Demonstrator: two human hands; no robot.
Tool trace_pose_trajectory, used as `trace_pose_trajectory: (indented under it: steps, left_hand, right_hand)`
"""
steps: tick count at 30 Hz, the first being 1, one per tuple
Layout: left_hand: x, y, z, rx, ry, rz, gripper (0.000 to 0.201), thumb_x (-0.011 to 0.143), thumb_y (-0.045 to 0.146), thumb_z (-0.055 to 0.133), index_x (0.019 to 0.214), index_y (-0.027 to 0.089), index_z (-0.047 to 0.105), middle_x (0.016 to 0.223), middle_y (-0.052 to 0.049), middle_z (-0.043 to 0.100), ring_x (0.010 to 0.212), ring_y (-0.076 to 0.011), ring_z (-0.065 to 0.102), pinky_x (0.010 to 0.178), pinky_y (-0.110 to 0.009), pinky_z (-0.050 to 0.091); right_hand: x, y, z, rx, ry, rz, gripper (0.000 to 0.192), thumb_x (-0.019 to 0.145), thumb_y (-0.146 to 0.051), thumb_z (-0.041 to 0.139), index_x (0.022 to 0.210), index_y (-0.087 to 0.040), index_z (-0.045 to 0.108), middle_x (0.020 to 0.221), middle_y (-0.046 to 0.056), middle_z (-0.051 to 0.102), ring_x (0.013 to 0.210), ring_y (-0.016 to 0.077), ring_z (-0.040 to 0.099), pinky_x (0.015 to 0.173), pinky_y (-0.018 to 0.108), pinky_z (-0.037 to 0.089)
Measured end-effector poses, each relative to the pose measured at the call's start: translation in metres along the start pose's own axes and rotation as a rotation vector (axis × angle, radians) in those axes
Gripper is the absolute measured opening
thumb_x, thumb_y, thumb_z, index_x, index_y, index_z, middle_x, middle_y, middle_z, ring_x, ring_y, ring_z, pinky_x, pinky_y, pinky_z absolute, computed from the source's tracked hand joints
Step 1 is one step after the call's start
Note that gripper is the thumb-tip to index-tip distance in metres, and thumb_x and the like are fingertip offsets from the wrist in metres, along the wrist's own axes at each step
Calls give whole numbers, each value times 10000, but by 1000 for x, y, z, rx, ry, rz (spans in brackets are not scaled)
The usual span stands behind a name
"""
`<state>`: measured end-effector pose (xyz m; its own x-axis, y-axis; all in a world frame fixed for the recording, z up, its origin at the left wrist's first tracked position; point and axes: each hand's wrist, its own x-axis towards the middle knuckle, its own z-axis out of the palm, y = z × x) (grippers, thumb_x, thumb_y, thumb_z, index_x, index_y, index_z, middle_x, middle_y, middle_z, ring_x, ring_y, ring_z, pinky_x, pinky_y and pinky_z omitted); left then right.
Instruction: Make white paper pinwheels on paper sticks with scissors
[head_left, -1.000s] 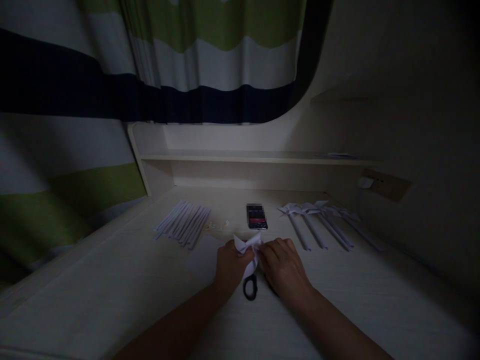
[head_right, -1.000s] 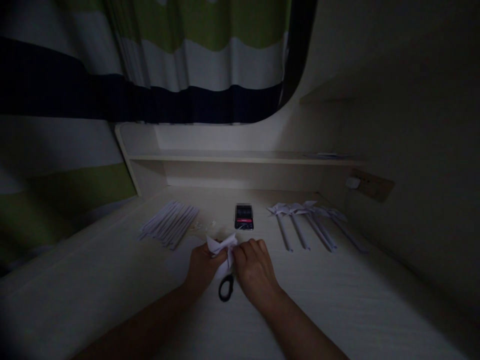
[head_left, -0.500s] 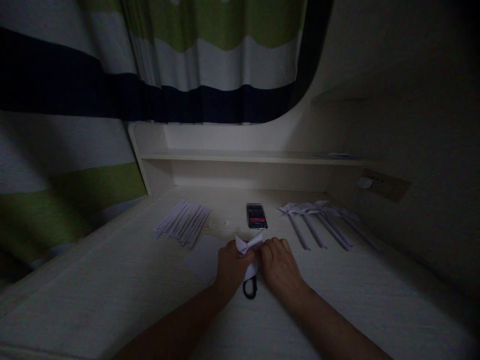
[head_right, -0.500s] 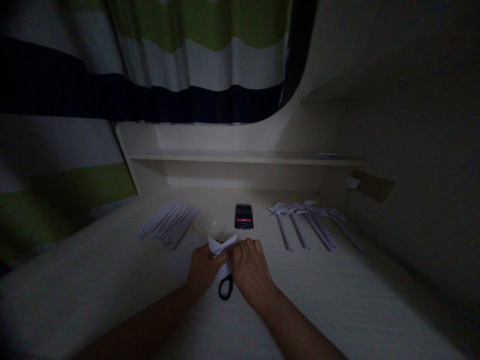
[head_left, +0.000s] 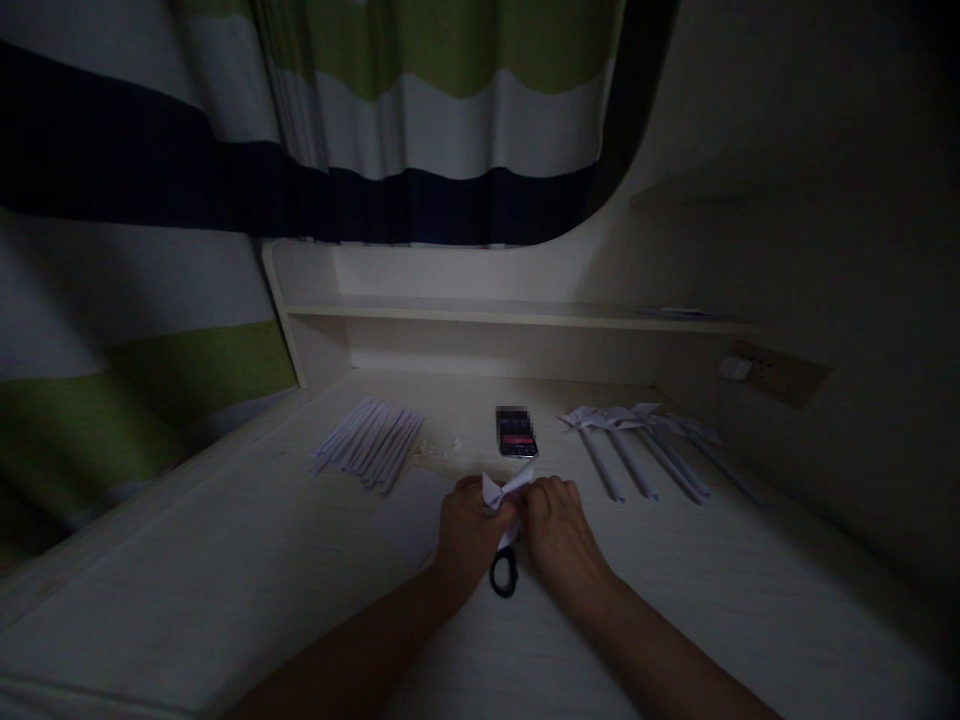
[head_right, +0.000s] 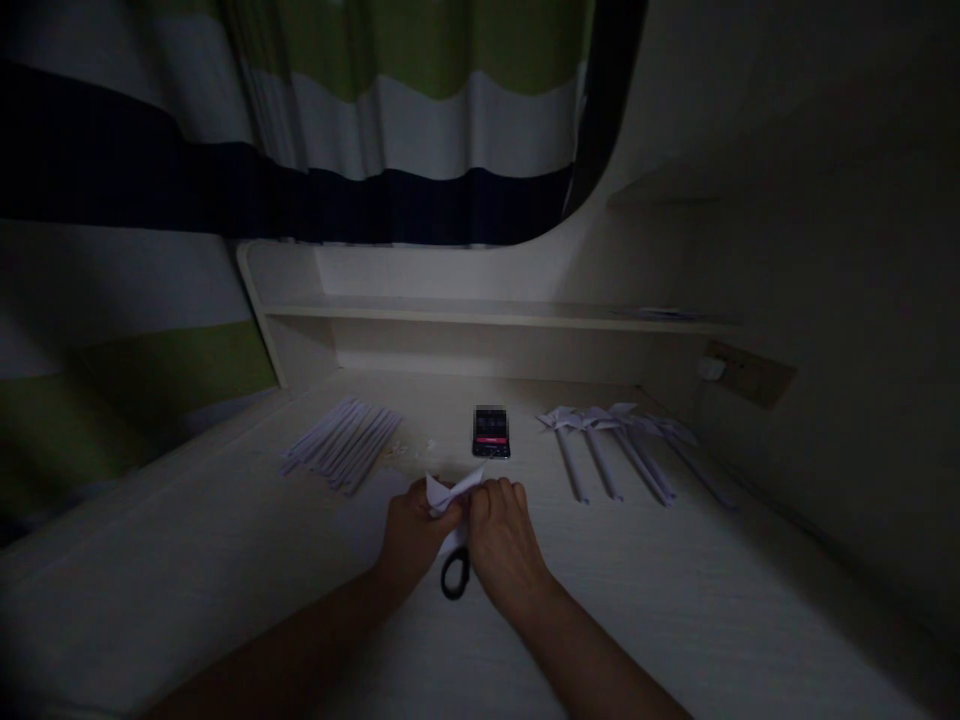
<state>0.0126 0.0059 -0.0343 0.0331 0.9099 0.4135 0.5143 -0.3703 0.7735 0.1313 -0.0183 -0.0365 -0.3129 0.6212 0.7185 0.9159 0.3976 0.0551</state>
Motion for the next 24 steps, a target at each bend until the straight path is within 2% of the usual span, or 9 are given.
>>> trace_pose_trajectory:
  steps: [8, 12, 15, 18, 21, 24]
  left_hand:
    - [-1, 3, 1, 62, 9, 92, 91, 635, 203, 534, 594, 171, 609, 643, -25, 638, 688, -164, 592, 674, -257, 452]
    - [-2, 5, 0, 98, -15, 160, 133, 657, 180, 509, 559, 184, 600, 605, -21, 640, 716, -161, 585, 784, -284, 423]
    - [-3, 6, 0, 118, -21, 163, 128, 658, 187, 508, 573, 191, 603, 619, -23, 643, 765, -173, 580, 776, -284, 428]
    - [-4, 5, 1, 130, -26, 168, 132, 658, 186, 505, 566, 193, 600, 612, -20, 637, 727, -168, 582, 771, -286, 433]
    - [-4, 3, 3, 141, -5, 171, 106, 644, 178, 515, 583, 190, 600, 640, -27, 640, 752, -177, 582, 784, -297, 432]
    - [-5, 1, 3, 128, 2, 162, 98, 636, 176, 522, 570, 189, 592, 625, -29, 637, 823, -188, 575, 796, -292, 429]
  right_hand:
    - [-3, -6, 9, 41, -36, 113, 104, 731, -43, 407, 725, -122, 472, 693, 93, 508, 666, 210, 428, 620, 334, 347]
    - [-3, -8, 11, 129, -48, 249, 84, 736, -69, 404, 714, -133, 453, 664, 91, 527, 639, 207, 477, 594, 320, 376]
    - [-3, -8, 8, 251, -90, 364, 100, 763, -92, 375, 704, -155, 427, 647, 80, 543, 595, 184, 517, 535, 272, 382]
    - [-2, -8, 5, 374, -99, 447, 106, 780, -118, 358, 702, -172, 405, 621, 64, 557, 550, 164, 542, 491, 241, 377]
    - [-1, -8, 5, 448, -51, 486, 95, 777, -139, 358, 700, -181, 395, 590, 48, 560, 521, 157, 549, 471, 229, 381]
    - [-2, -7, 6, 463, -31, 442, 95, 779, -150, 349, 703, -176, 400, 589, 50, 551, 517, 155, 534, 470, 233, 390]
